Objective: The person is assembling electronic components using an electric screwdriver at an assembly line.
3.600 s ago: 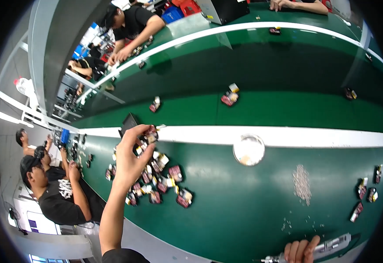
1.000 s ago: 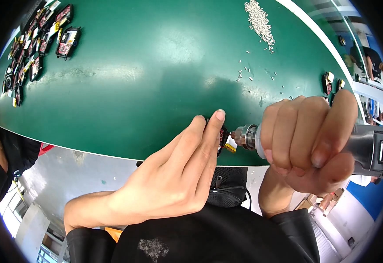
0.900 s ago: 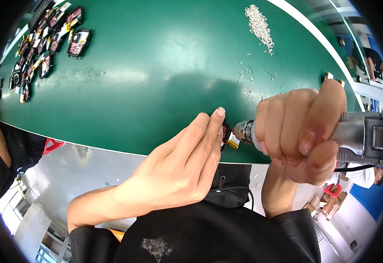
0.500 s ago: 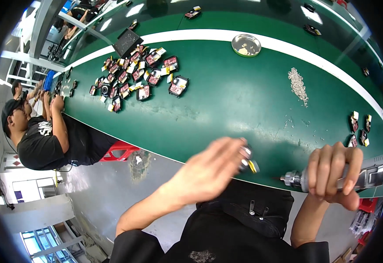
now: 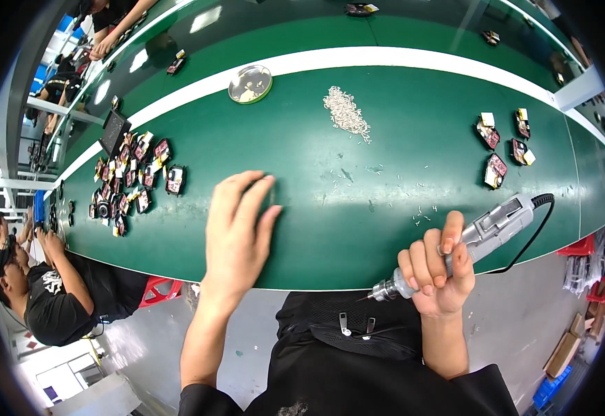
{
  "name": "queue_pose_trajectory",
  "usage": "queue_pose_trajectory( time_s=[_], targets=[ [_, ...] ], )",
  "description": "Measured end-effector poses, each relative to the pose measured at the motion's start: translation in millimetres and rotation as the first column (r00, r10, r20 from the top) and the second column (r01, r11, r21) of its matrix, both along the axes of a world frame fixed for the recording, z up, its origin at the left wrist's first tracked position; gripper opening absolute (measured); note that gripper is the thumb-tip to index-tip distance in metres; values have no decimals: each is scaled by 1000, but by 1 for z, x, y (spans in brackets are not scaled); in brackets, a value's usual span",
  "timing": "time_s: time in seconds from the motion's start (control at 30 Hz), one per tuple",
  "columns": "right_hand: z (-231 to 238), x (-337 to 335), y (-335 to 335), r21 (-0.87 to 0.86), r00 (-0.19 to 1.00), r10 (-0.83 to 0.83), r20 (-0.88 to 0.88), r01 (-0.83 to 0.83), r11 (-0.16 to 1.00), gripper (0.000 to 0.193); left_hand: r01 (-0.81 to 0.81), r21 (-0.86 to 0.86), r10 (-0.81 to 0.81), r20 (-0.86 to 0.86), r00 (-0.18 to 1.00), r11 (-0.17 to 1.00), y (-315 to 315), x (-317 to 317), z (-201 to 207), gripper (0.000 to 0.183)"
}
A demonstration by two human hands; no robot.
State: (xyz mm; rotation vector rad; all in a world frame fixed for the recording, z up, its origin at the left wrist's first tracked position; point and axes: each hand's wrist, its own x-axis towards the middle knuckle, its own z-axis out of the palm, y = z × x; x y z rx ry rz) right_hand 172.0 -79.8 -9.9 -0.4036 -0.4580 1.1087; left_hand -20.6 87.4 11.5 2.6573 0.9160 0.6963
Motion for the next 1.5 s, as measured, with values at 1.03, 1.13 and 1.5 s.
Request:
queue_pose_trajectory(
  time_s=[1.03,1.13,1.5],
  targets=[
    [46,5,9,235,983,-166,-73,178,956,19,525,-766,193,617,763,372,-95,19,2,15],
    [47,-3,11,230,983,-172,-62,182,956,20,577,-758,229,646,728,305,-100,16,-2,16],
    [50,-5,10,207,980,-174,-95,190,960,19,664,-718,260,695,670,210,-101,14,-3,19]
  ],
)
